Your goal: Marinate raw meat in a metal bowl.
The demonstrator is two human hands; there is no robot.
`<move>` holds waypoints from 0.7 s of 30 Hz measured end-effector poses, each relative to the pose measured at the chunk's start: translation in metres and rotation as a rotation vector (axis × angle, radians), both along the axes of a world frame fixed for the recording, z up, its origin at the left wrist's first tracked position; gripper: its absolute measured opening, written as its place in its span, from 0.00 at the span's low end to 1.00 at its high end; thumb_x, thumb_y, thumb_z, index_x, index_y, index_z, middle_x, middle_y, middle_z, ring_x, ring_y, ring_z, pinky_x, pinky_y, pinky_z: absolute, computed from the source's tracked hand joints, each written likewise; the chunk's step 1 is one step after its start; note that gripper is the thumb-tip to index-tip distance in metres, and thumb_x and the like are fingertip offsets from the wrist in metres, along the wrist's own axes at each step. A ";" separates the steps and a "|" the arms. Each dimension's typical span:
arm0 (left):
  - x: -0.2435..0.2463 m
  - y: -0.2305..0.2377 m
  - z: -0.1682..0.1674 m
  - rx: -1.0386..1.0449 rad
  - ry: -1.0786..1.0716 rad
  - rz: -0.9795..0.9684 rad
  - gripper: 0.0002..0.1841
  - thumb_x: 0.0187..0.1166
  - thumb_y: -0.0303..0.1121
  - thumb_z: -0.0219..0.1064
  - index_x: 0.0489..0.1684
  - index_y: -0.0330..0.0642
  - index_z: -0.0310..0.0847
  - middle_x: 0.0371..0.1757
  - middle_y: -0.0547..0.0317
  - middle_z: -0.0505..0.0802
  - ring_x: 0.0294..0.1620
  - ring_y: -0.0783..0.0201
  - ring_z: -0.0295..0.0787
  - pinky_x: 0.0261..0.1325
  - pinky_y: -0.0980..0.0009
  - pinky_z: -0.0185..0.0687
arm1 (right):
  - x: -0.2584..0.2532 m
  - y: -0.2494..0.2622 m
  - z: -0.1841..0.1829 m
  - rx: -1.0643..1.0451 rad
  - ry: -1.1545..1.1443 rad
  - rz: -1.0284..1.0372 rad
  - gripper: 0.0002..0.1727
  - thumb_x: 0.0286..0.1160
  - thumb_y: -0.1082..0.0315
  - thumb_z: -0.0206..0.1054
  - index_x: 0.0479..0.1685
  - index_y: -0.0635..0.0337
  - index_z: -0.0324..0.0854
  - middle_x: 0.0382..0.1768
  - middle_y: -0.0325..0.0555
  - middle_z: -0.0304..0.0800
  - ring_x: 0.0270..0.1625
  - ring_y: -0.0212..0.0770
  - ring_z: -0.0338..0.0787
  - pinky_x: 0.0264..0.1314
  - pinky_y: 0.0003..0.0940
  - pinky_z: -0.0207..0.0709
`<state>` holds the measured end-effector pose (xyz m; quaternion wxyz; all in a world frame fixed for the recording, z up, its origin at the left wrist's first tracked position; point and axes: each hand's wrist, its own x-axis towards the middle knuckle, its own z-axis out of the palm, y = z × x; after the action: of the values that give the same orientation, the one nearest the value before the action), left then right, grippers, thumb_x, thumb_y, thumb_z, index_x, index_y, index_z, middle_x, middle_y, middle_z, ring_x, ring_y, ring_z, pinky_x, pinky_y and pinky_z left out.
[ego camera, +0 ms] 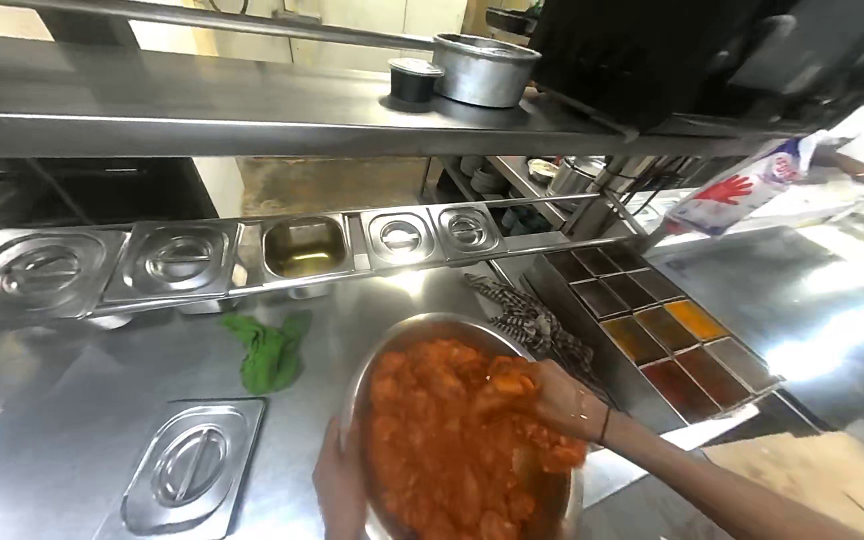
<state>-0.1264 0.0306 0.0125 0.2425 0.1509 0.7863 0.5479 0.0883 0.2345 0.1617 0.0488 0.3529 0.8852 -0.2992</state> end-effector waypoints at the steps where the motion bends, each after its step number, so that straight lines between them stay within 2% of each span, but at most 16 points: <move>1: 0.001 -0.001 0.002 -0.015 -0.001 -0.005 0.23 0.89 0.38 0.61 0.80 0.39 0.76 0.65 0.41 0.91 0.68 0.48 0.88 0.73 0.43 0.78 | -0.007 -0.001 0.005 0.000 -0.081 -0.069 0.26 0.81 0.45 0.67 0.61 0.60 0.87 0.54 0.57 0.92 0.61 0.54 0.90 0.70 0.55 0.78; 3: 0.004 -0.003 0.002 -0.020 0.009 -0.009 0.23 0.89 0.38 0.60 0.79 0.38 0.76 0.65 0.41 0.91 0.68 0.47 0.88 0.73 0.42 0.77 | -0.024 0.002 0.003 0.010 -0.178 -0.187 0.36 0.82 0.34 0.59 0.55 0.63 0.87 0.49 0.61 0.90 0.59 0.58 0.89 0.68 0.58 0.76; 6: 0.005 -0.003 -0.001 -0.010 0.008 0.013 0.22 0.88 0.37 0.62 0.78 0.40 0.78 0.64 0.42 0.92 0.66 0.48 0.90 0.71 0.42 0.79 | -0.053 0.027 -0.026 0.013 -0.278 -0.231 0.39 0.83 0.33 0.56 0.67 0.63 0.81 0.60 0.63 0.88 0.68 0.60 0.86 0.73 0.60 0.74; 8: 0.006 -0.003 -0.003 -0.003 0.005 0.028 0.21 0.88 0.37 0.62 0.77 0.41 0.79 0.62 0.44 0.93 0.64 0.50 0.91 0.70 0.45 0.81 | -0.074 0.029 -0.062 -0.013 -0.373 -0.197 0.39 0.84 0.38 0.60 0.74 0.66 0.76 0.70 0.67 0.83 0.75 0.64 0.82 0.77 0.64 0.72; 10: 0.006 -0.002 -0.002 0.000 -0.004 0.034 0.21 0.88 0.36 0.62 0.77 0.40 0.79 0.63 0.44 0.93 0.65 0.51 0.90 0.71 0.46 0.81 | -0.090 -0.004 -0.088 -0.022 -0.499 -0.095 0.31 0.79 0.56 0.66 0.74 0.71 0.75 0.74 0.72 0.77 0.78 0.71 0.76 0.74 0.73 0.69; 12: 0.005 0.000 -0.001 0.000 -0.004 0.040 0.21 0.88 0.36 0.62 0.77 0.39 0.79 0.64 0.43 0.92 0.66 0.50 0.90 0.72 0.45 0.80 | -0.089 -0.037 -0.093 -0.015 -0.569 0.076 0.26 0.75 0.63 0.70 0.68 0.72 0.79 0.73 0.73 0.78 0.77 0.73 0.76 0.74 0.75 0.68; 15: 0.008 -0.008 0.001 0.015 0.012 0.032 0.20 0.86 0.33 0.64 0.74 0.37 0.81 0.62 0.43 0.93 0.64 0.52 0.91 0.72 0.48 0.81 | -0.054 -0.056 -0.089 0.005 -0.674 0.328 0.18 0.76 0.69 0.69 0.59 0.72 0.84 0.64 0.72 0.85 0.69 0.74 0.82 0.68 0.75 0.72; 17: 0.008 -0.012 -0.003 0.069 0.058 0.041 0.16 0.86 0.31 0.65 0.67 0.35 0.85 0.55 0.44 0.95 0.55 0.56 0.94 0.65 0.54 0.86 | -0.028 -0.048 -0.095 0.043 -0.714 0.395 0.14 0.74 0.70 0.70 0.52 0.71 0.86 0.57 0.69 0.89 0.63 0.72 0.86 0.62 0.73 0.76; 19: 0.006 -0.017 -0.006 0.140 0.045 0.052 0.14 0.86 0.29 0.61 0.62 0.36 0.87 0.51 0.49 0.96 0.50 0.61 0.94 0.60 0.59 0.88 | -0.008 -0.034 -0.097 0.038 -0.740 0.358 0.15 0.73 0.68 0.72 0.51 0.71 0.86 0.56 0.70 0.89 0.62 0.72 0.87 0.62 0.71 0.77; 21: -0.007 -0.021 -0.006 0.302 -0.169 0.097 0.17 0.92 0.30 0.51 0.67 0.30 0.81 0.58 0.44 0.93 0.57 0.56 0.93 0.63 0.59 0.89 | 0.003 -0.016 -0.088 0.005 -0.749 0.196 0.18 0.73 0.67 0.72 0.54 0.75 0.84 0.60 0.74 0.86 0.67 0.73 0.84 0.68 0.69 0.75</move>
<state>-0.1336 0.0095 0.0068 0.2554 0.1012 0.6781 0.6816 0.0914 0.2180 0.0739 0.3959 0.3517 0.8364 -0.1413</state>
